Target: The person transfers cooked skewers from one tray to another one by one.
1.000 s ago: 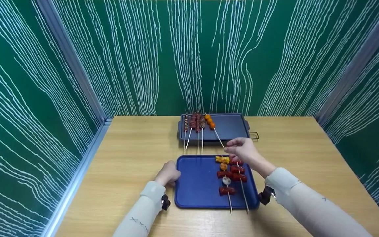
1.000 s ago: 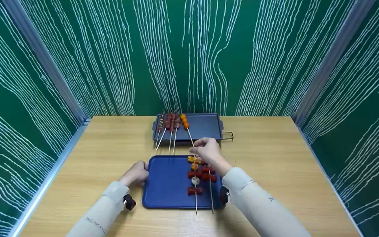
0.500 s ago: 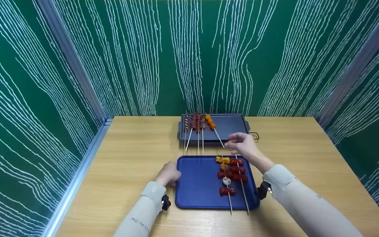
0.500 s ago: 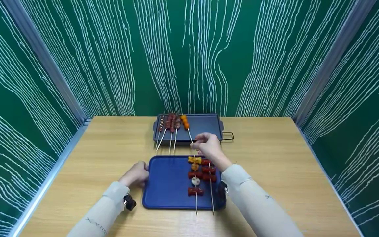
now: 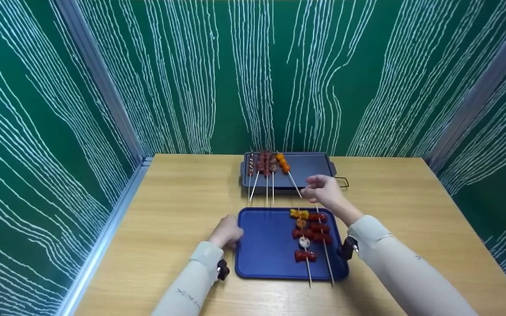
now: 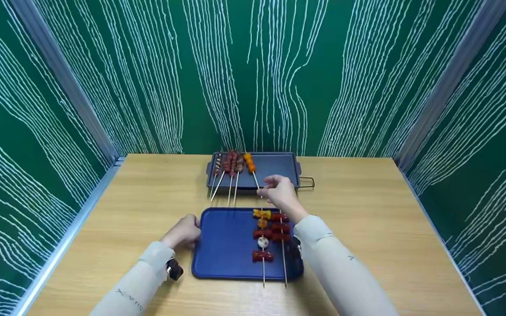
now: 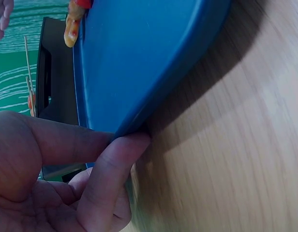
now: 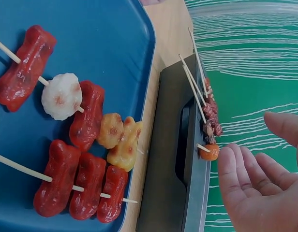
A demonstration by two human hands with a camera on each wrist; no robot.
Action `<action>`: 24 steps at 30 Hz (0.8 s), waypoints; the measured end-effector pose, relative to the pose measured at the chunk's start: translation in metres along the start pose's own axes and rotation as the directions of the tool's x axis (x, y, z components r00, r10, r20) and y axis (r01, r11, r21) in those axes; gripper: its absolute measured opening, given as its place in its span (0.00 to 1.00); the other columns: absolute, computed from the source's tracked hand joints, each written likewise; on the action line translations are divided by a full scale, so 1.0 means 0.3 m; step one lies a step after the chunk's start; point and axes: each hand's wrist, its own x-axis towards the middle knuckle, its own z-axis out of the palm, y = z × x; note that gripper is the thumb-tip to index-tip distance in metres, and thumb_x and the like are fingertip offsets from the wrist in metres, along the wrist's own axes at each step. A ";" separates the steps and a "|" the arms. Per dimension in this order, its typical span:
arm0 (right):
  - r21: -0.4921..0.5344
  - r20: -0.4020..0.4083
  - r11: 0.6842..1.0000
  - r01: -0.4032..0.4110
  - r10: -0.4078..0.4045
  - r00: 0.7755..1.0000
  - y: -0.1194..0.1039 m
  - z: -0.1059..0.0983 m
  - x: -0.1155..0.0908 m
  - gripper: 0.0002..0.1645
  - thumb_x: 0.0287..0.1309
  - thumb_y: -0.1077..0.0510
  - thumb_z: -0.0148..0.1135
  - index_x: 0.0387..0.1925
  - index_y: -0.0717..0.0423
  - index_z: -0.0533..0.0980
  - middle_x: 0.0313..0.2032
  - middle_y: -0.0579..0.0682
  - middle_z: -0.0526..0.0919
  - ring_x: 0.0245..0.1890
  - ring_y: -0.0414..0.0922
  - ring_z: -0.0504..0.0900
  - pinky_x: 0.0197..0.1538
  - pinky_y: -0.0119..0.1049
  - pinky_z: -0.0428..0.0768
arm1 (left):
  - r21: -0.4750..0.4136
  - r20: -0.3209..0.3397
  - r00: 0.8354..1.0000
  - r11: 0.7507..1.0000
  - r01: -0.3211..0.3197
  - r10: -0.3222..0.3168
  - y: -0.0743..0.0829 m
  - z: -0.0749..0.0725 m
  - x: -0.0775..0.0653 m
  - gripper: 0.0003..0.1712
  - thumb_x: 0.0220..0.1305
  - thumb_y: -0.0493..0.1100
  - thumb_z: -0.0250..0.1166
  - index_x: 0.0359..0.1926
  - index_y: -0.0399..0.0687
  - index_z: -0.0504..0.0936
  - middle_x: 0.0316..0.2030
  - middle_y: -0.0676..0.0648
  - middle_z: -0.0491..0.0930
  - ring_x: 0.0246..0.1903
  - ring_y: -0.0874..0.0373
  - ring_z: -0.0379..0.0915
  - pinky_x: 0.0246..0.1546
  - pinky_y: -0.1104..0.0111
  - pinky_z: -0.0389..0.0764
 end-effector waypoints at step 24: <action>-0.154 0.066 0.986 -0.071 0.082 0.994 0.039 0.035 0.114 0.34 0.73 0.65 0.64 0.73 0.78 0.66 0.56 0.68 0.82 0.49 0.51 0.87 0.48 0.38 0.93 | -0.025 0.020 0.996 0.996 0.082 -0.082 0.052 -0.024 -0.037 0.09 0.60 0.27 0.54 0.40 0.35 0.77 0.34 0.35 0.82 0.14 0.50 0.82 0.14 0.60 0.87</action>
